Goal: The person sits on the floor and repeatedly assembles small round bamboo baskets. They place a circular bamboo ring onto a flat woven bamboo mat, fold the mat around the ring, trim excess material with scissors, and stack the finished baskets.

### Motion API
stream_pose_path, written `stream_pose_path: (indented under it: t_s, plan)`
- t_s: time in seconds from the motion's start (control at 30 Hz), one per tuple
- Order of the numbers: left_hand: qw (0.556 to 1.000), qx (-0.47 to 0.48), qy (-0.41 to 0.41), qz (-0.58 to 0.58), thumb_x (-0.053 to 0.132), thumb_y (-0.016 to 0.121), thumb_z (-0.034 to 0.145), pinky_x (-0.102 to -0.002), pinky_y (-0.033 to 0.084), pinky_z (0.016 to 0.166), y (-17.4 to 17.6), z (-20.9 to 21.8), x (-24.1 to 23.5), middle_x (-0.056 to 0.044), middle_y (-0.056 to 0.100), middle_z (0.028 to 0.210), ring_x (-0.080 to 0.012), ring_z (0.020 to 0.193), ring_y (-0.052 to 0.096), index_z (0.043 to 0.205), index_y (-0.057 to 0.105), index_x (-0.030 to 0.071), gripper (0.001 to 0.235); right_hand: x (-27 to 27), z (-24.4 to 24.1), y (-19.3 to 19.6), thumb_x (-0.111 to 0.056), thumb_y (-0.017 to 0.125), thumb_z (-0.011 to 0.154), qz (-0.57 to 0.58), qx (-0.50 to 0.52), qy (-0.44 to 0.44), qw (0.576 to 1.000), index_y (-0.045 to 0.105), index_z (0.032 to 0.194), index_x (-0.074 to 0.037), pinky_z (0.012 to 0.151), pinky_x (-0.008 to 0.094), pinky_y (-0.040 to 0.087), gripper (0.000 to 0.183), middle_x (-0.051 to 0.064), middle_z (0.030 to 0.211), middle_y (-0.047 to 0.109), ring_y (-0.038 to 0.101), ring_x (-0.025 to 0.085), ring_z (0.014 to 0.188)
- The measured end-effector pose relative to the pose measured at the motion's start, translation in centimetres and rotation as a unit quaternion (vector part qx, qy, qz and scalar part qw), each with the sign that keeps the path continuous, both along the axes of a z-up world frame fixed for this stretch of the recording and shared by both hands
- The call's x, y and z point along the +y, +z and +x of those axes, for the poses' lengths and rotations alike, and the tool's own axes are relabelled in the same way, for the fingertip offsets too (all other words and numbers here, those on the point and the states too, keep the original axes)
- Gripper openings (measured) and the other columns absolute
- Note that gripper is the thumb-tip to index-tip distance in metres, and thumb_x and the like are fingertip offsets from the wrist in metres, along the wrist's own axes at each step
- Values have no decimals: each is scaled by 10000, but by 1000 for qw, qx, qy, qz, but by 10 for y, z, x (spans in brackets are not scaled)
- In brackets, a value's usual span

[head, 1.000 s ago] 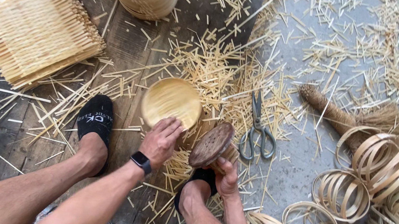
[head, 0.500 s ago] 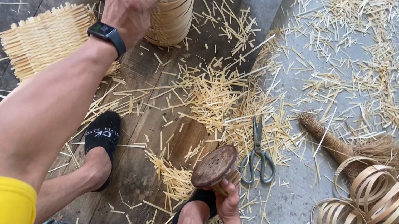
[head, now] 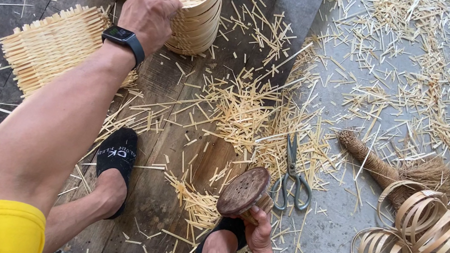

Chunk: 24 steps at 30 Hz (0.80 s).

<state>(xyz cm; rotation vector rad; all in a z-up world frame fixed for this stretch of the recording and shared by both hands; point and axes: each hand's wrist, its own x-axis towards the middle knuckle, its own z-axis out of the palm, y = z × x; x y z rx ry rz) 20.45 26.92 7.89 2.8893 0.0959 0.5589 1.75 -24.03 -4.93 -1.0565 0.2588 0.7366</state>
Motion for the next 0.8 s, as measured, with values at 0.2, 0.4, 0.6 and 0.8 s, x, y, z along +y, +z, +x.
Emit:
stream_pose_path:
  t_s: [0.2, 0.4, 0.6, 0.8]
  plan:
    - [995, 40, 35, 80, -86, 613, 940, -479, 454, 1139, 7, 10, -14, -149, 743, 1184, -288, 1135, 681, 1166, 746, 83, 312, 18, 7, 17, -398, 524, 942, -8, -4, 5, 1000, 663, 1173, 72, 859, 466, 579, 542, 190, 1024, 752, 713, 308, 944]
    - [990, -21, 4, -142, 315, 706, 929, -570, 401, 1095, -25, -83, -133, -266, 616, 1358, -381, 1221, 607, 1431, 566, -24, 622, 67, 36, 51, -517, 510, 887, 130, 35, 75, 988, 455, 1395, -24, 950, 534, 593, 710, 191, 1282, 656, 665, 340, 1160]
    - [573, 172, 288, -748, 325, 707, 865, -390, 593, 939, -104, -171, -202, -143, 786, 1196, -238, 1017, 750, 1367, 620, 175, 531, 95, 59, 55, -676, 489, 907, 13, 29, 139, 990, 444, 1429, 14, 831, 462, 646, 866, 242, 1275, 635, 688, 331, 1098]
    - [756, 321, 194, -537, 306, 728, 932, -401, 535, 978, -114, -184, -136, -88, 689, 1300, -222, 1133, 679, 1281, 734, 155, 380, 89, 40, 37, -427, 539, 961, -119, -36, 134, 983, 584, 1231, 42, 622, 318, 644, 543, 207, 1013, 754, 765, 253, 844]
